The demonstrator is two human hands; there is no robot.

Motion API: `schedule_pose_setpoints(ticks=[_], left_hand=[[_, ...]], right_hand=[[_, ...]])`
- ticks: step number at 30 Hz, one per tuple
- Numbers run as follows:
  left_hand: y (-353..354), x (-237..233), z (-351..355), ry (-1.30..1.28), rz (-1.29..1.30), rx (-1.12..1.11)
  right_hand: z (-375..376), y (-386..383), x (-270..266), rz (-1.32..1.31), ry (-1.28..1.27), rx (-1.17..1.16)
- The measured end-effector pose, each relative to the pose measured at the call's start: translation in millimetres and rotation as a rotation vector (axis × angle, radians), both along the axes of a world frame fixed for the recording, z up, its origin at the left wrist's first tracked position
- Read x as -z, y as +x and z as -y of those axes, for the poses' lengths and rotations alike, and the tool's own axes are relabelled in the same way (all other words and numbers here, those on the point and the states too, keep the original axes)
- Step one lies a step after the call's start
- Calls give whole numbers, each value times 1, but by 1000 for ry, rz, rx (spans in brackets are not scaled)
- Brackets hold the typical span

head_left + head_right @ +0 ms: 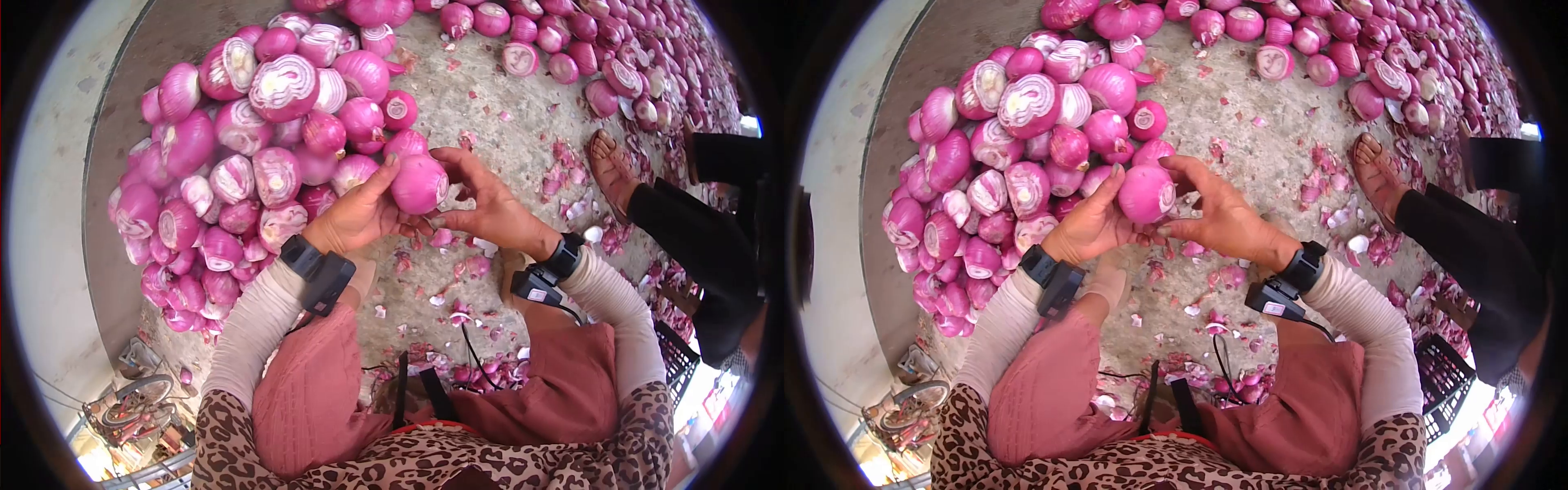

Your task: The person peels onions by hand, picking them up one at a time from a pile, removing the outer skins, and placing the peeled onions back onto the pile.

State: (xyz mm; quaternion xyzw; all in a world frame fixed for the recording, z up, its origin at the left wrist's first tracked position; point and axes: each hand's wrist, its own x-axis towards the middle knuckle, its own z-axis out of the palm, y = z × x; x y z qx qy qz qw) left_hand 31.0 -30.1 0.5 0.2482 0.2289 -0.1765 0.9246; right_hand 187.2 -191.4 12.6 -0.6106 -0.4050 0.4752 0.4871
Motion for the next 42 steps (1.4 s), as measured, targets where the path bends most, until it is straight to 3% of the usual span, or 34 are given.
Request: schedule_pose_setpoints(ticks=[2,6,9,11,13,17,22,24,31,36,38,40,42], left_hand=[[5,-6,6,4,22,-13],[5,4,8,-75,26,47],[3,6,1,169,-14,188],[4,-4,1,193,-30,128],[5,-5,6,232,-33,82],[8,-6,13,361,-95,198],[5,-3,10,396,-85,247],[4,-2,10,401,-85,248],[0,5,14,420,-105,268],[-2,2,12,453,-120,306],[-8,-5,2,620,13,347],[-16,-33,-21,989,125,392],[-24,-102,-40,1250,57,268]], right_hand=[[1,-2,-1,74,-1,12],[7,1,7,-86,35,23],[9,5,7,-103,-11,-4],[9,5,6,-105,-59,-18],[11,6,5,-4,-186,-57],[11,1,8,231,-82,-105],[10,1,9,65,-115,-126],[10,2,3,-63,-237,-127],[17,-3,15,-38,-136,-132],[19,0,12,-8,-245,-209],[27,1,20,-38,-196,-177],[33,4,21,-68,-145,-144],[40,10,18,-112,-205,-93]])
